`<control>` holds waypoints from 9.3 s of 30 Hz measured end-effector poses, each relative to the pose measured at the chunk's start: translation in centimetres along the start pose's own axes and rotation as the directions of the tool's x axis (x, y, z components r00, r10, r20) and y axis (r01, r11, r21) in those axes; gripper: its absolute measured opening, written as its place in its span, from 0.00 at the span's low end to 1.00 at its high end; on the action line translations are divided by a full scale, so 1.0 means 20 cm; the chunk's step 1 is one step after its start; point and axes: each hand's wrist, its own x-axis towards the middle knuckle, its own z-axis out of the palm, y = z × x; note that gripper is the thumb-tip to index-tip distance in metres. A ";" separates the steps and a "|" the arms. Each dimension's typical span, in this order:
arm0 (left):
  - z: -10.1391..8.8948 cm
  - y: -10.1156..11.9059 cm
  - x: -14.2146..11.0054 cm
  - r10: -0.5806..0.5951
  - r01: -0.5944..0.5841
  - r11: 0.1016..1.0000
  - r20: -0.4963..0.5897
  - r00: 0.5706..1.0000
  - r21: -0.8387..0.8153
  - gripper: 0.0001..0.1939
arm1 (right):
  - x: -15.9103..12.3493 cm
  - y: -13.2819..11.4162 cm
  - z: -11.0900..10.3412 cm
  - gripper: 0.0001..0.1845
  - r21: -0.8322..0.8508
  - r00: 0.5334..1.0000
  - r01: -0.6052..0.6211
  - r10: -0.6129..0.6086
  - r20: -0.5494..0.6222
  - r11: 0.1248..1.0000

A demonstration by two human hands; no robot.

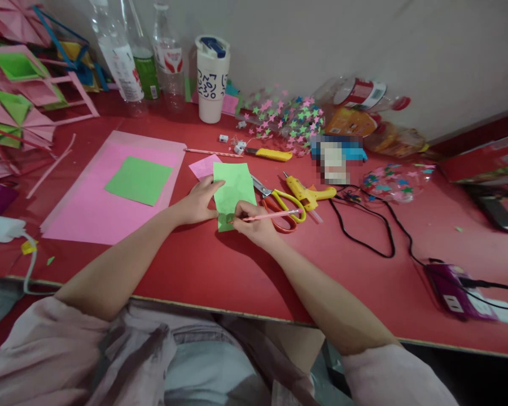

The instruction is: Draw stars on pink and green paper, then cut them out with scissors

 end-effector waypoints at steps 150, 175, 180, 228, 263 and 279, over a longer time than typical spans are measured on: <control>-0.02 0.01 -0.01 0.042 -0.044 0.999 -0.036 0.998 -0.033 0.29 | -0.03 0.01 -0.01 0.06 0.058 0.995 -0.069 0.064 0.076 0.996; -0.02 0.00 -0.01 0.045 -0.047 0.998 -0.044 0.998 -0.047 0.28 | -0.02 0.01 0.00 0.07 0.044 0.996 -0.094 0.093 0.012 0.995; -0.01 -0.01 -0.01 0.056 -0.058 0.998 -0.053 0.997 -0.033 0.28 | -0.01 0.02 -0.01 0.08 0.015 0.999 -0.034 0.034 0.001 0.999; 0.00 -0.04 0.00 0.072 -0.074 0.997 -0.058 0.996 -0.031 0.28 | -0.02 0.03 0.02 0.09 -0.006 0.997 0.005 -0.005 0.074 1.000; -0.01 -0.02 -0.01 0.060 -0.062 0.997 -0.045 0.997 -0.043 0.28 | -0.02 0.02 0.02 0.08 -0.105 0.996 -0.028 0.019 -0.088 0.994; -0.01 -0.02 0.00 0.052 -0.054 0.998 -0.048 0.997 -0.040 0.28 | -0.03 0.05 0.02 0.09 -0.097 0.999 0.031 -0.032 -0.004 0.995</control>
